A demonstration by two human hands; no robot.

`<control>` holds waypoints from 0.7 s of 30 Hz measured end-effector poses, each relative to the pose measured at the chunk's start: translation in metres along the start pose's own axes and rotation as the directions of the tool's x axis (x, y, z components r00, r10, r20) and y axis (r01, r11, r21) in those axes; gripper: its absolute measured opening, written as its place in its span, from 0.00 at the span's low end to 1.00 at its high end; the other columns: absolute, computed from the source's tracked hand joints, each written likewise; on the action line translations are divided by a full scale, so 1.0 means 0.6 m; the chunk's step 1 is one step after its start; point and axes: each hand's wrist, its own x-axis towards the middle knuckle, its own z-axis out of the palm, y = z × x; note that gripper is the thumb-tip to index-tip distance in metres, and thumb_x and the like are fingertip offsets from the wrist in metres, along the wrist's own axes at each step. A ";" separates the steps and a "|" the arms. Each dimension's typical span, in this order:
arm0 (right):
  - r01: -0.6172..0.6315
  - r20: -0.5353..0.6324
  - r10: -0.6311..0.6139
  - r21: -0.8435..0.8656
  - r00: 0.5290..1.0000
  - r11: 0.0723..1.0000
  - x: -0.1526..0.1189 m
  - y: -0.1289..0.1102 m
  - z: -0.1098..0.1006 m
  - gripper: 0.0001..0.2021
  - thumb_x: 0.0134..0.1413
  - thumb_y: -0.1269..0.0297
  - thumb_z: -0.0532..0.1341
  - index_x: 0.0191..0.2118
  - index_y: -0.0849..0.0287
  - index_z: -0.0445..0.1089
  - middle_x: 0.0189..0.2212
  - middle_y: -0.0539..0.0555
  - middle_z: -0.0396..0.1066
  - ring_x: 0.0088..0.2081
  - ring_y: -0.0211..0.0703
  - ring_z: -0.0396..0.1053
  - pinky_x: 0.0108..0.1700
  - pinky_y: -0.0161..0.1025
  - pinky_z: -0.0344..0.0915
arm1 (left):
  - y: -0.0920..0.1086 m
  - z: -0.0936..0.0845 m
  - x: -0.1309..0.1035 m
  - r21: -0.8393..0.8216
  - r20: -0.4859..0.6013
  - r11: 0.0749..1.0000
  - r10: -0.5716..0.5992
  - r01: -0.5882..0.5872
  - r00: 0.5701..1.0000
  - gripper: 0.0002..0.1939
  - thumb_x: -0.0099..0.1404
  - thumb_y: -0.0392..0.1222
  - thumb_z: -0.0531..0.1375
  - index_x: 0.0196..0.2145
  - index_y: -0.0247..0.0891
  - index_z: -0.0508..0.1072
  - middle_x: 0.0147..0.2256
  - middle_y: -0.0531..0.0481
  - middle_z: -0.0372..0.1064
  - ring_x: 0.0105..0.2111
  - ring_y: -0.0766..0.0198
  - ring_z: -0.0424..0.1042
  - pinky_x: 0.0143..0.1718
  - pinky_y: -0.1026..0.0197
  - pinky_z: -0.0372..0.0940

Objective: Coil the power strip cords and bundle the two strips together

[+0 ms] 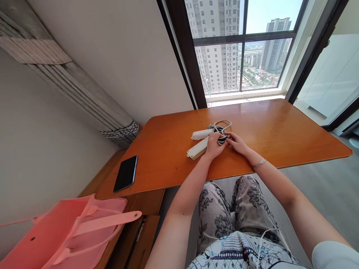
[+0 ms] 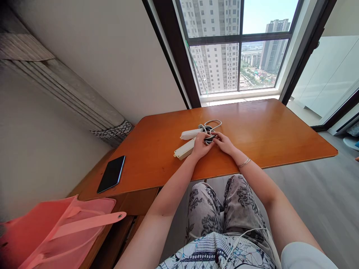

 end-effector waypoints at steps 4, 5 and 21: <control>0.009 0.008 -0.009 -0.033 1.000 0.999 -0.002 0.003 -0.001 0.18 0.57 0.57 0.61 0.52 0.55 0.70 0.28 0.47 0.67 0.30 0.37 0.63 0.35 0.36 0.63 | -0.003 0.000 0.000 0.001 0.004 1.000 -0.024 0.024 1.000 0.10 0.59 0.43 0.68 0.31 0.42 0.69 0.33 0.50 0.72 0.37 0.57 0.70 0.41 0.54 0.64; 0.010 0.014 -0.010 -0.031 1.000 0.999 -0.002 0.002 -0.001 0.18 0.58 0.56 0.61 0.52 0.55 0.70 0.29 0.47 0.67 0.30 0.37 0.63 0.36 0.37 0.63 | -0.004 0.000 0.000 0.001 0.001 1.000 -0.030 0.030 1.000 0.10 0.60 0.43 0.68 0.30 0.42 0.68 0.32 0.50 0.72 0.37 0.57 0.70 0.40 0.54 0.64; -0.047 -0.058 0.049 0.046 0.997 0.998 0.002 0.005 -0.005 0.18 0.52 0.52 0.65 0.46 0.57 0.73 0.31 0.50 0.75 0.32 0.40 0.69 0.37 0.38 0.67 | 0.001 -0.026 0.003 0.114 0.221 0.982 0.126 -0.153 0.967 0.12 0.60 0.36 0.64 0.43 0.40 0.72 0.41 0.45 0.75 0.45 0.54 0.73 0.48 0.51 0.68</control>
